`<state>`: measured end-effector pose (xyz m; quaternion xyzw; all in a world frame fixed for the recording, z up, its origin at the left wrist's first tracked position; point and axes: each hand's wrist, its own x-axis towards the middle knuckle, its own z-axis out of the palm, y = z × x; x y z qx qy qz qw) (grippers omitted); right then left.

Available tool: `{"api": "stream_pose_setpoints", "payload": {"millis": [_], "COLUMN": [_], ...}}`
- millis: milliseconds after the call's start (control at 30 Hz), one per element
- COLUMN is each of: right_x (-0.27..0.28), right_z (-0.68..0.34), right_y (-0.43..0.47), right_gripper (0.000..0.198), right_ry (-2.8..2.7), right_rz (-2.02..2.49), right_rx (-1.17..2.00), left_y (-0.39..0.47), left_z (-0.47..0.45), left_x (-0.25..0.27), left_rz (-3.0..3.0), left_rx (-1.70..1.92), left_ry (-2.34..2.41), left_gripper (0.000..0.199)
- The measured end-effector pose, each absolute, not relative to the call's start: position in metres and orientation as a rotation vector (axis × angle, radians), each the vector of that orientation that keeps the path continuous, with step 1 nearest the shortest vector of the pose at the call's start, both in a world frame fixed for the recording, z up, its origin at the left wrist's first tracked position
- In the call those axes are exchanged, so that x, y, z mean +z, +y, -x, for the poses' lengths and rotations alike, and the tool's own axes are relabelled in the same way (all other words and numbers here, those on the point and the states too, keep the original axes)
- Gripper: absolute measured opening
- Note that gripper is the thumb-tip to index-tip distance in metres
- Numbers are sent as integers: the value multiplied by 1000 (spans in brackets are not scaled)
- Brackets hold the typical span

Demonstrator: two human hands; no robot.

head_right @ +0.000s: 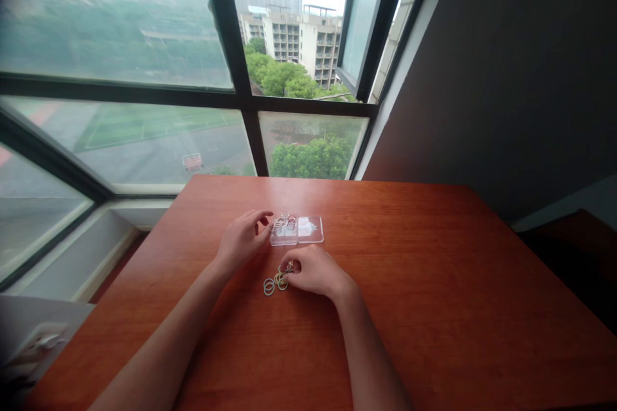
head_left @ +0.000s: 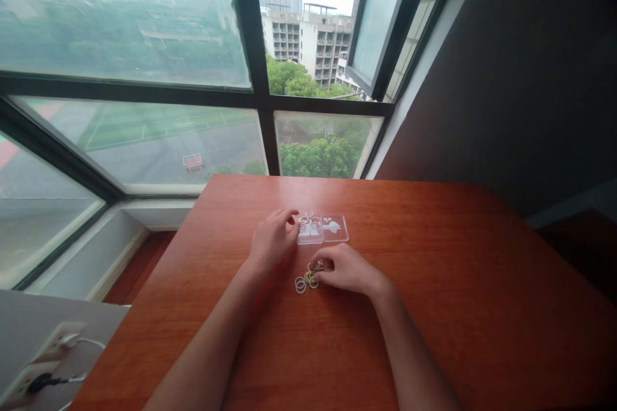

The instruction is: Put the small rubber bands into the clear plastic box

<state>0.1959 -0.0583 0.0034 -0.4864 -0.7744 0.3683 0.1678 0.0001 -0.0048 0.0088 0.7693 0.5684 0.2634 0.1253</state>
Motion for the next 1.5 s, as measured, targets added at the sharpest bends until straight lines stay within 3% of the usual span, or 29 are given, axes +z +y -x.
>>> {"api": "stream_pose_setpoints", "payload": {"millis": [300,1033,1500], "right_x": [1,11,-1], "right_z": [-192,-212,-186], "right_y": [-59,-55,-51], "right_gripper": [19,13,11], "right_ry": [-2233,-2092,-1988], "right_rz": [1395,1405,1532], "right_rx": [961,1127,846], "left_y": [-5,-5,-6], "left_z": [-1,1,1], "left_x": [8,11,11], "left_rz": [-2246,-2237,-2236], "left_rx": [778,790,812], "left_ry": [1635,1625,1609], "left_gripper": [22,22,21]}}
